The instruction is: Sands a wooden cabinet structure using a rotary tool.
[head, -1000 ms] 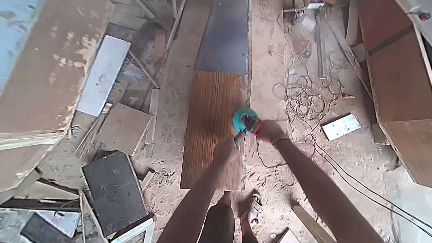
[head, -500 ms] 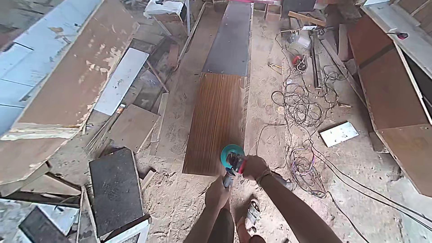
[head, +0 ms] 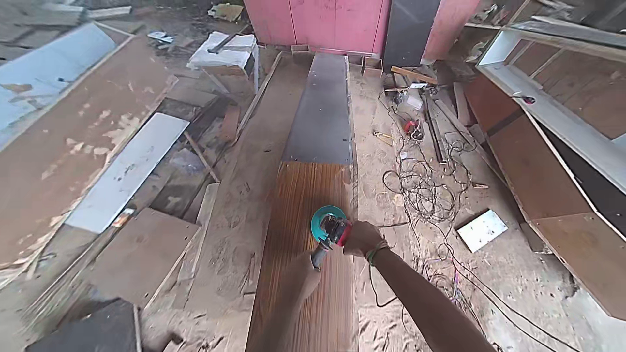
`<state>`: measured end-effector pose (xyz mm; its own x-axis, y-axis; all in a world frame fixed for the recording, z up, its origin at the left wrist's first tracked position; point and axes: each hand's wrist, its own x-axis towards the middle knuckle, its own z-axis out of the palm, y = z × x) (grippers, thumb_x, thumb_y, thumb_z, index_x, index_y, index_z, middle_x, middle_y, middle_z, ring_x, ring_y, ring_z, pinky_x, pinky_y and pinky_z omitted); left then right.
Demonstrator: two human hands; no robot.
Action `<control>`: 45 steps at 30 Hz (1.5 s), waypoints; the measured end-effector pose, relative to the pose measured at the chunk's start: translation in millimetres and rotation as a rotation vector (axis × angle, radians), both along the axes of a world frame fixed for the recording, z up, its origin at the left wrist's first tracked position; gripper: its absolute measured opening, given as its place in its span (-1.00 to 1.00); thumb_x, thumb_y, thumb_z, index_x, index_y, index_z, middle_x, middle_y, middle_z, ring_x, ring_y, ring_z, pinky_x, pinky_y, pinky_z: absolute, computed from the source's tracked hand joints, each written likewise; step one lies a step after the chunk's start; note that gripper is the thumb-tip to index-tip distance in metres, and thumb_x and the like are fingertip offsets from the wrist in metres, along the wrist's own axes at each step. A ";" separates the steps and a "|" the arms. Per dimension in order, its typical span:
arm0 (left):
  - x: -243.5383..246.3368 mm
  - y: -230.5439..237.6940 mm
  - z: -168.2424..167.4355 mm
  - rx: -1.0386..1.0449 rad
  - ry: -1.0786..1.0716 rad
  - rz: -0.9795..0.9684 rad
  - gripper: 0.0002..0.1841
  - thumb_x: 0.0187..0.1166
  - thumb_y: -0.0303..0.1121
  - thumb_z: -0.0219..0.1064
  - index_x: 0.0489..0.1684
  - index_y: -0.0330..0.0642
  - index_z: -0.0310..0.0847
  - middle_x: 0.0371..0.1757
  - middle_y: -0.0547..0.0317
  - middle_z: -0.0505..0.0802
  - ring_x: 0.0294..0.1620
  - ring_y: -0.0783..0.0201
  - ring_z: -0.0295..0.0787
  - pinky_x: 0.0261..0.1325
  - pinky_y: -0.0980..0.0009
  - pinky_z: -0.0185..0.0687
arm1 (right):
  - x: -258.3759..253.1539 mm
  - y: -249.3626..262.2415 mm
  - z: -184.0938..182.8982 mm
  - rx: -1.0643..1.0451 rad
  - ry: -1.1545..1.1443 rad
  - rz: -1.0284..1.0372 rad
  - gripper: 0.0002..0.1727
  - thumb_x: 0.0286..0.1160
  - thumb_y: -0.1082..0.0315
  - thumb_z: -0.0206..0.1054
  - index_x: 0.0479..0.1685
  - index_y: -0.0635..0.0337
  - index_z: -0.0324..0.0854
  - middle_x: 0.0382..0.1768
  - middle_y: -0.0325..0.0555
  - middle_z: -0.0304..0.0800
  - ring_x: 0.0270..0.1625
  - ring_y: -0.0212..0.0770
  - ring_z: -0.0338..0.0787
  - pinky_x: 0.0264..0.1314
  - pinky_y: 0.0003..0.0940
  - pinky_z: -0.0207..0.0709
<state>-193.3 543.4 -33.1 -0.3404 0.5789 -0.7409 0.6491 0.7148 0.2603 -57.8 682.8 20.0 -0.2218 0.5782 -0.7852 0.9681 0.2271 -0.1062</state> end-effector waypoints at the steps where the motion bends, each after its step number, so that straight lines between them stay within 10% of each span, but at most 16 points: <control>1: -11.8 22.6 3.5 0.009 0.014 -0.035 -0.62 0.50 -0.20 0.40 0.25 -0.10 0.69 0.11 -0.04 0.88 0.18 -0.04 0.85 0.19 -0.12 0.73 | -7.3 17.2 2.3 0.019 0.011 -0.025 -0.25 -0.01 -0.05 0.66 0.19 0.27 0.69 0.17 0.17 0.84 0.28 0.16 0.84 0.27 0.27 0.69; 9: -61.4 153.5 30.6 0.016 0.077 -0.208 -0.65 0.48 -0.14 0.38 0.12 -0.10 0.69 0.08 -0.05 0.87 0.17 -0.06 0.85 0.07 -0.17 0.74 | -41.3 119.6 10.4 0.122 0.014 -0.178 -0.21 -0.10 -0.02 0.71 0.19 0.29 0.67 0.17 0.16 0.83 0.28 0.11 0.83 0.27 0.22 0.68; 19: -17.1 189.8 48.7 -0.011 0.050 -0.363 -0.59 0.49 -0.12 0.34 0.19 -0.16 0.68 0.17 -0.12 0.84 0.21 -0.12 0.83 0.06 -0.22 0.72 | 12.4 133.6 4.6 0.120 -0.051 -0.365 -0.08 -0.18 0.06 0.78 0.34 0.34 0.60 0.25 0.22 0.79 0.35 0.13 0.79 0.38 0.21 0.63; 29: -7.6 80.4 27.9 0.007 0.023 -0.287 -0.54 0.54 -0.10 0.34 0.32 -0.17 0.63 0.17 -0.16 0.85 0.21 -0.16 0.83 0.13 -0.24 0.71 | 16.7 48.1 -3.0 0.002 0.070 -0.134 -0.44 0.23 0.04 0.64 0.14 0.24 0.79 0.19 0.23 0.83 0.34 0.25 0.77 0.39 0.41 0.55; 34: 12.0 1.3 -2.0 0.008 0.025 -0.166 -0.68 0.46 -0.14 0.43 0.02 -0.14 0.69 -0.04 -0.14 0.86 0.05 -0.18 0.84 -0.05 -0.28 0.69 | 28.8 -17.0 -28.0 0.093 0.000 -0.130 -0.37 -0.22 0.02 0.75 -0.09 0.23 0.77 -0.04 0.19 0.87 0.09 0.22 0.86 0.07 0.40 0.67; 45: 93.2 -174.7 -9.2 -0.097 0.021 -0.096 -0.55 0.52 -0.07 0.34 0.30 -0.09 0.64 0.15 -0.09 0.86 0.20 -0.12 0.85 0.12 -0.22 0.74 | 98.2 -182.6 -32.8 -0.031 -0.004 -0.066 -0.26 -0.09 0.01 0.67 0.21 0.20 0.71 0.19 0.16 0.83 0.30 0.19 0.80 0.28 0.34 0.65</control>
<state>-100.1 368.8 -42.3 -0.3030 0.5353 -0.7885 0.7206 0.6701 0.1780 40.4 500.1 -12.8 -0.1807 0.5671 -0.8036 0.9813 0.1595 -0.1081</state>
